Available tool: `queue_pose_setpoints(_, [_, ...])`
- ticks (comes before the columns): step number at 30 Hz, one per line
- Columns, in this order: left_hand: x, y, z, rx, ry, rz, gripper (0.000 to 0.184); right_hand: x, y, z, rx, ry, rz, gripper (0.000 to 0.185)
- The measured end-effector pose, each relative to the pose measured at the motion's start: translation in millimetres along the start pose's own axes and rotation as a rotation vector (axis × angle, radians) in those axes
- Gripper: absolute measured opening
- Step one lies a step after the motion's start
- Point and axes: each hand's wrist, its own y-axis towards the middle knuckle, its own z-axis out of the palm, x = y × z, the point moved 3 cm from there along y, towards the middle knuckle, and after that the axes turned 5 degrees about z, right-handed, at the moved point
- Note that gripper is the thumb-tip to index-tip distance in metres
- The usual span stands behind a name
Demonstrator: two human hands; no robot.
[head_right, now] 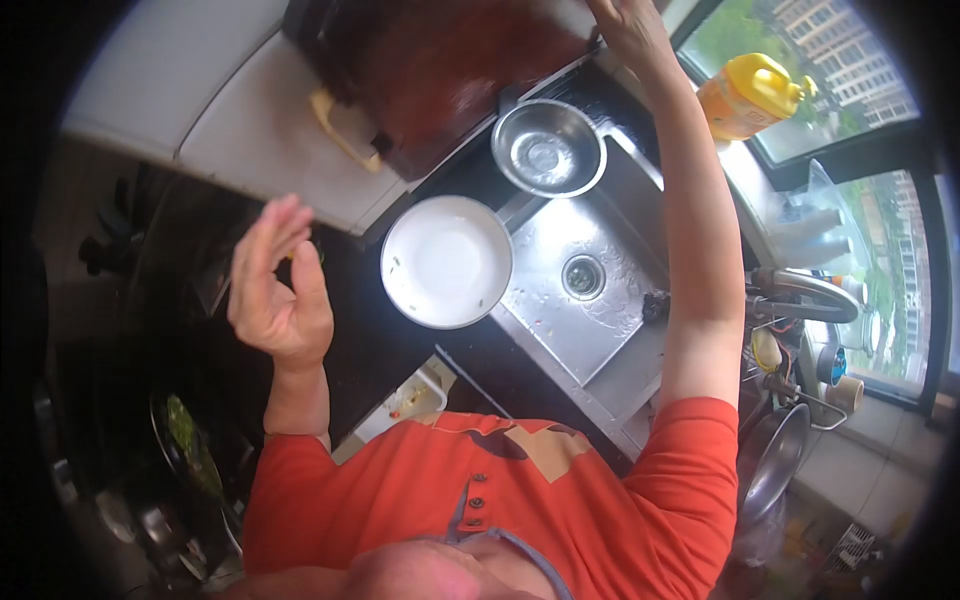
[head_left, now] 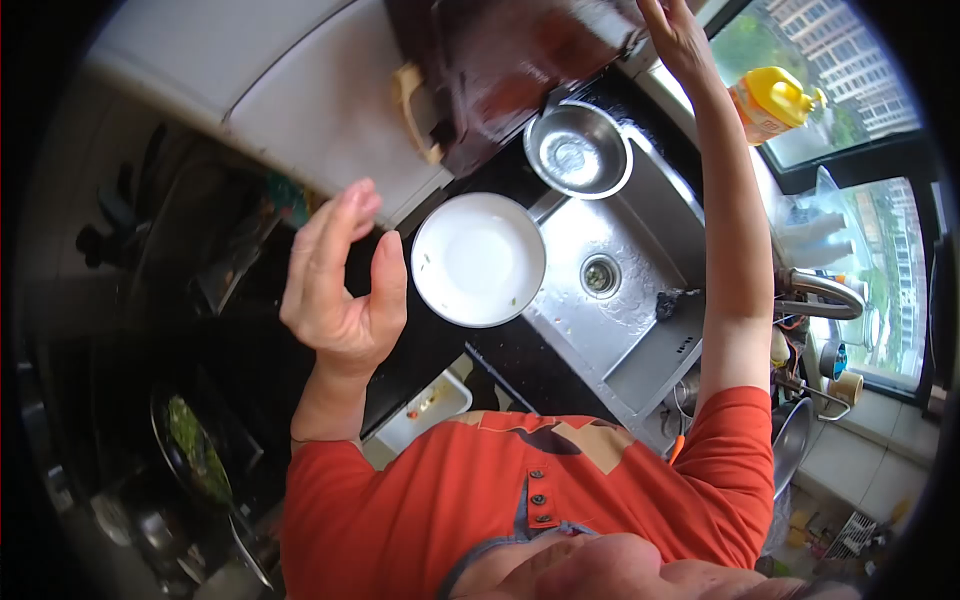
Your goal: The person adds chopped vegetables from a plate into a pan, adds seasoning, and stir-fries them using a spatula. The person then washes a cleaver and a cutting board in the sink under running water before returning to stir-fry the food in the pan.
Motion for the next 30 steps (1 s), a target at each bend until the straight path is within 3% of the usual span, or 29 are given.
queue_pose_setpoints(4, [19.6, -78.9, -7.4, 0.239, -0.017, -0.415, 0.032, -23.7, -115.1, 45.8, -0.082, -0.464, 0.110, 0.063])
queue_pose_setpoints(5, [27.4, -107.6, -9.3, 0.325, 0.045, -0.481, 0.031, -51.3, -144.6, 61.0, -0.099, -0.629, 0.188, 0.060])
queue_pose_setpoints(7, [36.9, -157.2, -15.2, 0.499, 0.137, -0.684, 0.032, -138.4, -186.6, 94.9, 0.000, -0.579, 0.361, 0.050])
queue_pose_setpoints(8, [47.3, -186.2, -12.6, 0.549, 0.084, -0.767, 0.035, -186.6, -201.9, 111.0, 0.024, -0.311, 0.564, 0.046])
queue_pose_setpoints(9, [55.9, -211.7, -11.7, 0.595, 0.031, -0.852, 0.037, -174.8, -209.1, 117.0, 0.073, 0.079, 0.754, 0.042])
queue_pose_setpoints(10, [57.4, -224.5, -6.1, 0.553, -0.172, -1.081, 0.041, -162.5, -218.0, 122.9, 0.061, 0.434, 0.971, 0.039])
queue_pose_setpoints(11, [56.1, -233.0, 5.9, 0.484, -0.379, -1.298, 0.044, -176.1, -221.4, 131.9, 0.038, 0.546, 1.009, 0.035])
queue_pose_setpoints(13, [58.7, -242.7, 26.7, 0.398, -0.540, -1.388, 0.043, -184.6, -223.1, 140.0, -0.025, 0.551, 0.882, 0.029])
queue_pose_setpoints(15, [56.6, -243.7, 41.3, 0.299, -0.548, -1.407, 0.032, -170.4, -230.3, 140.8, 0.003, 0.613, 0.887, 0.029])
queue_pose_setpoints(17, [58.4, -249.5, 47.8, 0.254, -0.421, -1.271, 0.020, -177.5, -243.5, 143.2, 0.027, 0.508, 0.832, 0.024])
queue_pose_setpoints(18, [55.6, -246.1, 45.6, 0.181, -0.397, -1.299, 0.016, -148.3, -254.2, 136.8, 0.032, 0.515, 0.849, 0.025])
queue_pose_setpoints(25, [28.1, -294.8, -27.2, -0.089, -0.324, -1.398, 0.017, -53.8, -334.9, 100.1, 0.136, 0.621, 0.832, 0.017])
queue_pose_setpoints(30, [7.5, -318.5, -81.7, -0.240, -0.373, -1.499, 0.027, 13.9, -375.7, 133.9, 0.367, 0.594, 0.703, 0.025])
